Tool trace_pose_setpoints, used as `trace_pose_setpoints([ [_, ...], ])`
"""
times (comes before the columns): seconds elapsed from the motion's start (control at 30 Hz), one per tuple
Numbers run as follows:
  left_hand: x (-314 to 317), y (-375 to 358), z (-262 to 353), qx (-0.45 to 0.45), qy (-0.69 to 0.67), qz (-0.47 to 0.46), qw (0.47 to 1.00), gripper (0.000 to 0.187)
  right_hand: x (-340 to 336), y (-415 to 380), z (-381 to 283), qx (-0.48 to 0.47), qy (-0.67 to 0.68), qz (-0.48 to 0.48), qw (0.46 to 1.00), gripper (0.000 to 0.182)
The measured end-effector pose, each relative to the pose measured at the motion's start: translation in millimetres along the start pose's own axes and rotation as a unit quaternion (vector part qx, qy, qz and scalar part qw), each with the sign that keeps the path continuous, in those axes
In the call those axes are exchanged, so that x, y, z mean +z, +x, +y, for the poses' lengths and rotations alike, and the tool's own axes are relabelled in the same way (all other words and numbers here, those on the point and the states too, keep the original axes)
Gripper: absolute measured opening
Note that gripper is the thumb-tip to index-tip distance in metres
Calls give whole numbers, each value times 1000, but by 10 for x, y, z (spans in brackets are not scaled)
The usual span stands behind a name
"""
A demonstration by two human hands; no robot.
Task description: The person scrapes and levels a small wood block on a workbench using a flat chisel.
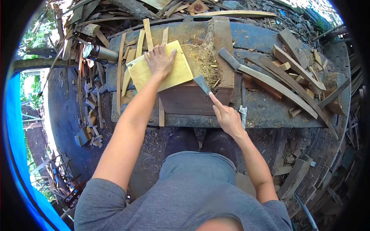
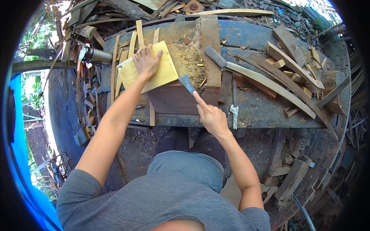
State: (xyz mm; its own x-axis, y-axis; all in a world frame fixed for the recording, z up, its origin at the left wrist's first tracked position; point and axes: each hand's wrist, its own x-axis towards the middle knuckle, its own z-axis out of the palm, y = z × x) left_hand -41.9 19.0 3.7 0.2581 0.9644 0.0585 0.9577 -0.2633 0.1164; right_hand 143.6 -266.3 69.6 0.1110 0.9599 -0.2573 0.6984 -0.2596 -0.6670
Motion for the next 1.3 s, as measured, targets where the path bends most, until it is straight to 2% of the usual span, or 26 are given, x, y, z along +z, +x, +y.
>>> trace_pose_setpoints([
  [0.03, -67, 37, -31, 24, 41, -45, 998, 78, -31, -85, -10, 26, 12, 0, 1000, 53],
  [0.07, -144, 81, -78, 23, 35, -39, 998, 78, -64, -161, -18, 51, 24, 0, 998, 52],
  [0.13, -345, 159, -131, 67, 33, -150, 986, 80, -126, -294, -27, 66, 17, 5, 998, 52],
  [0.17, -378, 158, -138, 66, 27, -146, 987, 80, -149, -368, -30, 84, 19, 6, 996, 52],
  [0.27, -479, 148, -158, 37, 54, -181, 981, 84, -175, -496, -3, 96, 14, 30, 995, 52],
  [0.33, -539, 122, -239, -81, 14, -211, 974, 94, -240, -529, -40, 121, 14, 28, 992, 50],
  [0.37, -508, 114, -334, -82, 11, -205, 975, 94, -253, -531, -47, 116, 12, 31, 993, 50],
  [0.47, -247, -26, -714, -190, -71, -198, 959, 102, -264, -528, -52, 100, 22, 74, 992, 50],
  [0.5, -150, -125, -844, -194, -70, -194, 959, 102, -267, -517, -62, 100, 24, 87, 991, 50],
  [0.57, -11, -417, -1093, -174, -160, -114, 965, 100, -256, -481, -90, 97, 28, 96, 990, 50],
  [0.63, -144, -819, -1080, -190, -336, -115, 915, 89, -247, -410, -127, 114, 48, 74, 990, 50],
  [0.7, -457, -1182, -732, -327, -548, -161, 753, 73, -212, -313, -207, 99, 49, 63, 992, 50],
  [0.77, -228, -1418, -633, -352, -637, -184, 660, 61, -209, -206, -388, 87, 68, 29, 993, 50],
  [0.83, -350, -1565, -227, -428, -656, -136, 607, 50, -209, -69, -569, 92, 55, -13, 994, 50],
  [0.9, -134, -1579, -3, -444, -716, -93, 530, 54, -136, 88, -643, 52, 21, -6, 998, 50],
  [0.97, 54, -1493, 248, -468, -742, -68, 475, 54, -68, 282, -668, 34, 6, -19, 999, 50],
  [1.03, -242, -1398, 411, -498, -731, -125, 450, 57, -24, 481, -689, 43, -114, -31, 992, 50],
  [1.07, -214, -1411, 408, -491, -718, -149, 471, 64, 54, 586, -579, 11, -139, -8, 990, 49],
  [1.1, -164, -1463, 324, -495, -719, -147, 464, 64, 39, 658, -584, 9, -144, -14, 989, 49],
  [1.17, -93, -1592, 13, -396, -745, -278, 460, 71, 18, 803, -614, 5, -214, 4, 977, 49],
  [1.2, -169, -1642, -105, -395, -724, -247, 509, 73, 2, 840, -643, 9, -235, 4, 972, 50],
  [1.23, -162, -1651, -254, -369, -708, -215, 563, 66, 26, 844, -635, 14, -237, 1, 971, 50],
  [1.3, -208, -1582, -440, -349, -705, -159, 597, 53, 95, 854, -626, -2, -233, 29, 972, 51],
])
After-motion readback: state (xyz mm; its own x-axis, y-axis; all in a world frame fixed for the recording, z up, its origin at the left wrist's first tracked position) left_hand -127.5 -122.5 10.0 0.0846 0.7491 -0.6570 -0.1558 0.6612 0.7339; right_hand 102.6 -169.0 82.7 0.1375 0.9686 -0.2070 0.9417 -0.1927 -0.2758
